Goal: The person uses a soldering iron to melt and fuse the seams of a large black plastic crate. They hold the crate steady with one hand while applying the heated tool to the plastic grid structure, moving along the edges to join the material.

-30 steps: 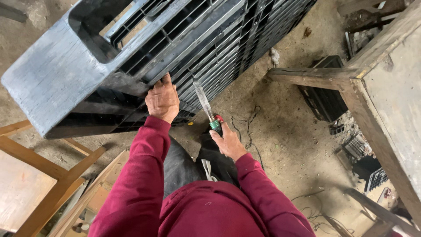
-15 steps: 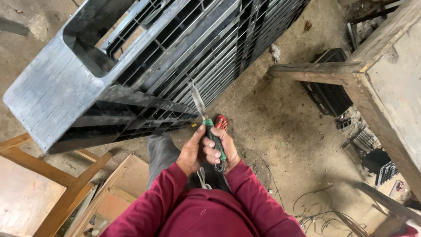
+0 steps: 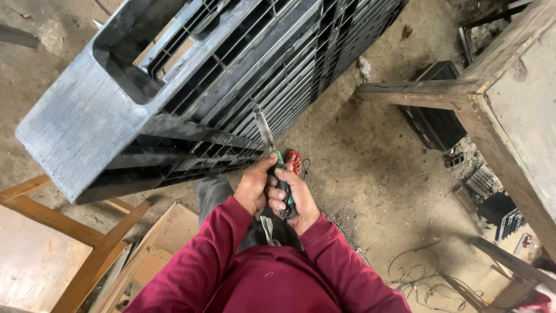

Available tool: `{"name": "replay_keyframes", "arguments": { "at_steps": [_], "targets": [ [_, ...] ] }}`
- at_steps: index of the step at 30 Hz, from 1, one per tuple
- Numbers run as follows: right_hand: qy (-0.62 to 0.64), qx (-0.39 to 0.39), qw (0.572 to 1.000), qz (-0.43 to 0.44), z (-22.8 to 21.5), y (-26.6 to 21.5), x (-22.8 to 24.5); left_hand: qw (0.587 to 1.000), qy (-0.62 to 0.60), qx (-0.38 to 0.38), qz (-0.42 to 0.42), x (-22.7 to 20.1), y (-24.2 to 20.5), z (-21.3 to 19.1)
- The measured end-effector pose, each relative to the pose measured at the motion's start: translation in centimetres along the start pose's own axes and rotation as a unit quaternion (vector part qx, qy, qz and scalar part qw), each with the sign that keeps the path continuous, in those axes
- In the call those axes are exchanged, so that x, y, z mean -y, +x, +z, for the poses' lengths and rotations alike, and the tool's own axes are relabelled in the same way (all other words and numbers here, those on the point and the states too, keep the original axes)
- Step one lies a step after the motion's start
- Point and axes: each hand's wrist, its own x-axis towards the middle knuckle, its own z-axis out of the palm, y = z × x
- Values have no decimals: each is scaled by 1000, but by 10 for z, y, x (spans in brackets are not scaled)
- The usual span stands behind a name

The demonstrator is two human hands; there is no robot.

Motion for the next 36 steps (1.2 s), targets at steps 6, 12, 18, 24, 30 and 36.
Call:
{"name": "replay_keyframes", "arguments": {
  "at_steps": [6, 12, 18, 24, 30, 36],
  "targets": [
    [33, -8, 998, -45, 19, 2, -10, 988, 71, -71, -114, -29, -16, 13],
    [10, -25, 998, -61, 27, 1, -20, 997, 9, -34, -63, -30, -22, 8],
    [19, -15, 999, -46, 28, -2, -17, 996, -6, -47, -76, -21, -13, 3],
    [29, -23, 998, -42, 31, -5, -14, 994, -6, -74, -82, -22, -14, 8],
    [30, -17, 998, -46, 34, -5, -12, 990, 21, -100, -95, -31, -20, 16],
    [32, -24, 998, -38, 32, -3, -11, 988, 38, -111, -104, -34, -21, 17]
  ]
}}
